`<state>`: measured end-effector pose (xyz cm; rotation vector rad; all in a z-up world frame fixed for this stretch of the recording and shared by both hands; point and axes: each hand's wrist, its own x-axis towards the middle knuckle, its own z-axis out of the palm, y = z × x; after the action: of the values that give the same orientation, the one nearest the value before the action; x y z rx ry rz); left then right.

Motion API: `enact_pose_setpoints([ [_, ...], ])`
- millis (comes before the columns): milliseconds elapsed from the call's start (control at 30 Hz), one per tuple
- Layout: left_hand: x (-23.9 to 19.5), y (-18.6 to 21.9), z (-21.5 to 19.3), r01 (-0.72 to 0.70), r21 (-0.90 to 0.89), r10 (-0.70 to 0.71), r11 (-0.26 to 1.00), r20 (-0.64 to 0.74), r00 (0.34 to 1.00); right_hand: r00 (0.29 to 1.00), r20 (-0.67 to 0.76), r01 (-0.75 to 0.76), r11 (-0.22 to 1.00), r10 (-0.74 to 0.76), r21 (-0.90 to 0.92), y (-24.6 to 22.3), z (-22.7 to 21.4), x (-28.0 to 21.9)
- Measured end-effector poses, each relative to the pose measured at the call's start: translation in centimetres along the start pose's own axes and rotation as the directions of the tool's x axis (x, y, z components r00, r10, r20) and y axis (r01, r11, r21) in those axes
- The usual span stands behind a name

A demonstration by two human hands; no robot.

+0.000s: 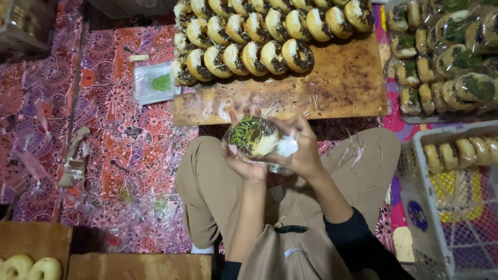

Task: The person sits on the floor and repeatedly picks up doughnuts from a wooden board, places them into clear plastic bags, and sets the packaged doughnuts into a white plastic crate. The person handles the doughnuts one at a time throughout the clip.

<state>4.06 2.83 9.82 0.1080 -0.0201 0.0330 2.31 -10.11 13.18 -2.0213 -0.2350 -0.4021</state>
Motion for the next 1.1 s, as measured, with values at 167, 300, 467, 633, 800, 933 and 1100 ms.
enact_pose_setpoints([
  [167, -0.9, -0.4, -0.7, 0.083, -0.097, -0.071, 0.992, 0.128, 0.989, 0.982, 0.088, 0.173, 0.983, -0.168, -0.058, 1.0, -0.6, 0.8],
  [300, -1.4, -0.3, -3.4, 0.138, -0.096, -0.128, 0.986, 0.104, 0.986, 0.968, 0.223, 0.088, 0.989, -0.112, 0.115, 1.1, -1.8, 0.5],
  [467, -3.5, 0.4, -4.6, 0.194, 0.137, -0.199, 0.971, 0.021, 0.98, 0.998, 0.047, 0.017, 0.915, -0.039, 0.404, -0.7, -2.9, -0.2],
  [633, -3.9, 2.5, -1.3, -0.092, 0.77, 0.055, 0.631, 0.074, 0.996, 0.618, 0.774, -0.02, 0.981, -0.138, 0.191, -3.5, -5.6, 2.6],
  [800, -2.7, 5.7, 4.9, -0.561, 0.794, -0.175, -0.236, 0.533, 0.828, 0.833, 0.553, -0.135, 0.956, -0.032, 0.259, -6.6, -9.4, 3.9],
  [933, -4.5, 7.1, 9.6, -0.81, 0.516, -0.311, -0.278, 0.75, 0.584, 0.874, 0.372, 0.193, 0.926, -0.313, 0.325, -7.4, -10.3, 1.6],
  [1100, -5.5, 6.6, 12.4, -0.7, 0.673, -0.166, -0.238, 0.682, 0.712, 0.767, 0.169, 0.639, 0.757, -0.618, -0.134, -5.8, -7.0, -1.2],
])
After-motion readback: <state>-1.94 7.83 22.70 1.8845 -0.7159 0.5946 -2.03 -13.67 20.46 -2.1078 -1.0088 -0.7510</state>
